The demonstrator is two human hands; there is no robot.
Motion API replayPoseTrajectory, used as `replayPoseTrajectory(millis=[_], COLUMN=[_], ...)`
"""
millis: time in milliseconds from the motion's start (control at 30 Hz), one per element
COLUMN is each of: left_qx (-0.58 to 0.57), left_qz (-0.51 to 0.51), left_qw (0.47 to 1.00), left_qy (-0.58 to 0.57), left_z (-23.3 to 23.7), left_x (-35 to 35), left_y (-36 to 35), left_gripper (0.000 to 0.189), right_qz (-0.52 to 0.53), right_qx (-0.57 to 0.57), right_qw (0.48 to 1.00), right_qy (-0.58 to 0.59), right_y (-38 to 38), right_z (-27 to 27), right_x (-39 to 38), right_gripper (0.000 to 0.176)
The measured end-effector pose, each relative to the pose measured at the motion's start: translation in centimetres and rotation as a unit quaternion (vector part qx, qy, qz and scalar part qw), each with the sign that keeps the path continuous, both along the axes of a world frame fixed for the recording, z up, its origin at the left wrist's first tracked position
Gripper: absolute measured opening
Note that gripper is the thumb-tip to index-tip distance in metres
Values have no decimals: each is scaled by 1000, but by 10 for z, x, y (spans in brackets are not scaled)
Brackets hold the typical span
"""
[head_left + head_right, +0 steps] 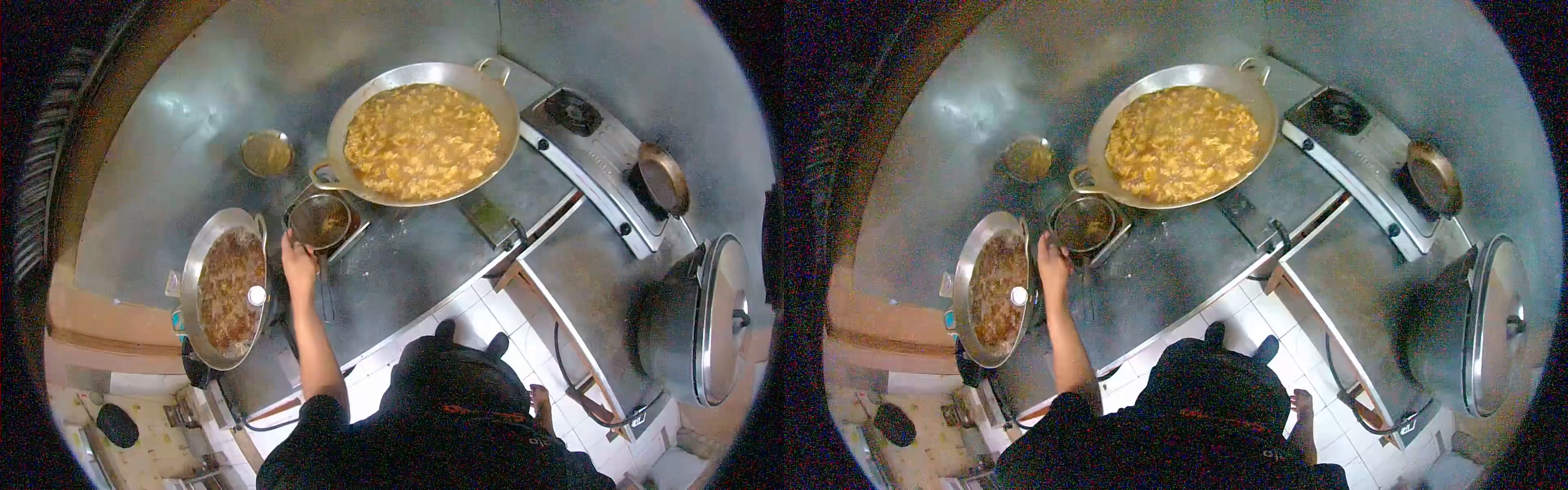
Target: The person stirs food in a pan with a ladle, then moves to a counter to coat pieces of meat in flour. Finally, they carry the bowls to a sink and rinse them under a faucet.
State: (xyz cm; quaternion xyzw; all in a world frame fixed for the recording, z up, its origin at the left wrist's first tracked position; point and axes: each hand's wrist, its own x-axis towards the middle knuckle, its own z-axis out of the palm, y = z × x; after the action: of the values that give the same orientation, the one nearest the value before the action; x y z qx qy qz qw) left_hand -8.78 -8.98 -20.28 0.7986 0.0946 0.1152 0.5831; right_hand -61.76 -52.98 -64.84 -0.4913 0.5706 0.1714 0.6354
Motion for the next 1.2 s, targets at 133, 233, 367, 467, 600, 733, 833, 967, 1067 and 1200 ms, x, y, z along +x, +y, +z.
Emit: replayPoseTrajectory(millis=[133,233,367,467,600,733,833,967,1067,1200], left_qx=[295,311,305,339,324,503,451,331,289,318], left_qz=[56,28,-8,-18,-83,-156,-316,-583,-754,-794], left_qw=[952,948,936,938,935,839,835,742,571,411], left_qy=[-59,66,176,69,116,137,-22,6,152,316], left_z=[-88,-137,-132,-145,-216,-159,-167,-230,-278,-324], left_x=[-16,-9,-12,-25,-25,-70,-108,-206,-297,-424], left_y=[27,44,36,20,21,-34,-82,-192,-270,-340], left_gripper=[53,58,66,72,77,59,42,31,26,24], right_qz=[9,39,34,1,-67,-128,-226,-257,-355,-572], right_qx=[-22,-57,-100,-128,-122,-128,-142,-244,-297,-146], right_qw=[1000,996,993,990,988,982,958,935,886,807], right_qy=[-1,-52,-47,-64,-73,-59,-107,25,34,36], right_y=[10,19,37,54,84,110,132,163,215,283], right_z=[23,35,64,84,76,30,0,12,-2,15], right_x=[32,43,50,37,-11,-91,-168,-249,-323,-424], right_gripper=[27,26,24,23,21,18,26,30,30,35])
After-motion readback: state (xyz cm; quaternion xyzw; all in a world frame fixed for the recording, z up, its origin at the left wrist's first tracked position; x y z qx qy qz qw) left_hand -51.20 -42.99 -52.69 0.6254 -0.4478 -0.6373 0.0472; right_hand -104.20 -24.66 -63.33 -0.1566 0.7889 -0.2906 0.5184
